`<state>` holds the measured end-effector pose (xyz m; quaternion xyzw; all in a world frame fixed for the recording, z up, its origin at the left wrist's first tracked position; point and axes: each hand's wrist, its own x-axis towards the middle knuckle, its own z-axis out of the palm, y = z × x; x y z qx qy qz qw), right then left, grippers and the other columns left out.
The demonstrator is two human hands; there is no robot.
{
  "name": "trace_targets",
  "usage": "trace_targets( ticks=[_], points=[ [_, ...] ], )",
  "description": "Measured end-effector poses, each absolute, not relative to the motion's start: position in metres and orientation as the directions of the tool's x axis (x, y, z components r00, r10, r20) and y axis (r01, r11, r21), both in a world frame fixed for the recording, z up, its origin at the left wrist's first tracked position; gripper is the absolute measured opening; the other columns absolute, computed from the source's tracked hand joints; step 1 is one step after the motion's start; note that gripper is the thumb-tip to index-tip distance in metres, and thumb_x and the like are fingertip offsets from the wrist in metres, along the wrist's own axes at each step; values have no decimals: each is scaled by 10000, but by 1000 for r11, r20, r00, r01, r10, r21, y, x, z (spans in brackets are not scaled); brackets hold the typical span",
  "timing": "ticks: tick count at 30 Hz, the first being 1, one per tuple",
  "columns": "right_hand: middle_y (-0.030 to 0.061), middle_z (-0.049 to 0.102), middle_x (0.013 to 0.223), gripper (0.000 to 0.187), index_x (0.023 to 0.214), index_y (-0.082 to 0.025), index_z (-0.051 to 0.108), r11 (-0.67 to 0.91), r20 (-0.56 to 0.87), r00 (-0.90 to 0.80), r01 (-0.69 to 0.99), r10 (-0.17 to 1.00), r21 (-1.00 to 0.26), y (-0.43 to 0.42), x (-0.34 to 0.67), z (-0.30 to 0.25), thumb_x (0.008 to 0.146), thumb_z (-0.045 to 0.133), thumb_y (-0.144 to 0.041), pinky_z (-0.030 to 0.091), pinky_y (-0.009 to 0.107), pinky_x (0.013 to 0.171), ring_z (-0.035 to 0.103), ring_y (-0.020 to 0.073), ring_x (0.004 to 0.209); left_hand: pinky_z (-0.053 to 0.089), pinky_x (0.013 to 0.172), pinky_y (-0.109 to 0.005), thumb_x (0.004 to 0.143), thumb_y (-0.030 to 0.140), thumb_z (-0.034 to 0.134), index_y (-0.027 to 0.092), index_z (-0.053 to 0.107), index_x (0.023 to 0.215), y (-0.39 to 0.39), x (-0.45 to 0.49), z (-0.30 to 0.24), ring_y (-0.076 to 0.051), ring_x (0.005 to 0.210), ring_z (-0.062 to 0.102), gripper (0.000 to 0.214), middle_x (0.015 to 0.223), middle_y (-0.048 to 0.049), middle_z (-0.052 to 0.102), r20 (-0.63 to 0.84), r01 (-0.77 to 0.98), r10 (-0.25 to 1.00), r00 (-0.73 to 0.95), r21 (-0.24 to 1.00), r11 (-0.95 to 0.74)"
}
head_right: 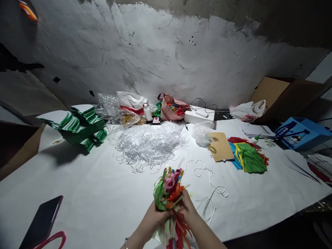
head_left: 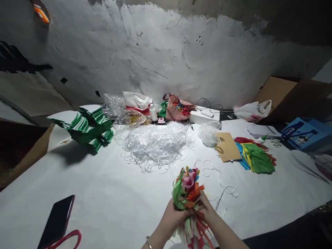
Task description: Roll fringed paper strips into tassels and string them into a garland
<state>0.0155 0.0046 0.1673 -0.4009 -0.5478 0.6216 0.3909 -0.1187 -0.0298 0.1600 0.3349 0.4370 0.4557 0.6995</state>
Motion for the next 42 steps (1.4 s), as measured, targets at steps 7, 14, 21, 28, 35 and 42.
trace_targets(
  ticks=[7,14,21,28,35,42],
  points=[
    [76,642,1089,792,1277,-221,581,-140,-175,-448,111,877,-984,16,36,195,581,875,-458,539,360,773,625,236,865,534,903,-476,557,295,888,146,699,1104,-15,-146,177,-364,981,681,597,1000,-138,753,-317,-444,938,141,827,346],
    [54,665,963,369,1140,-208,665,-107,-194,-366,245,910,-964,2,91,185,869,635,-456,491,320,772,604,200,857,584,799,-440,551,224,883,123,732,978,-6,-199,172,-291,759,724,464,842,-116,765,-438,-578,899,-15,737,350],
    [45,665,799,238,886,-214,656,443,-34,-531,740,847,-507,-18,84,195,941,430,-165,447,284,624,628,191,690,543,878,-433,589,268,818,154,705,1106,4,-216,183,-357,1012,677,541,1016,-105,766,-312,-184,934,-176,942,280],
    [22,687,780,158,893,-219,689,822,101,-840,486,533,-297,28,32,273,895,541,-165,354,240,543,597,157,664,515,800,-352,695,105,578,284,748,1019,1,-175,221,-289,889,686,407,956,-23,769,-95,401,931,352,914,-58],
    [24,693,755,311,841,-166,712,530,37,-746,436,665,-727,55,54,220,975,472,-311,421,226,614,617,152,679,493,943,-399,724,282,721,212,728,1115,-3,-185,237,-334,1086,642,397,1168,-83,722,-113,60,902,417,993,97],
    [28,663,775,214,843,-193,673,756,-43,-836,515,547,-404,12,51,252,940,482,-196,353,234,558,570,137,614,491,752,-351,693,181,635,243,717,1030,11,-208,211,-316,877,674,353,903,-54,765,-149,497,986,69,863,96]
  ],
)
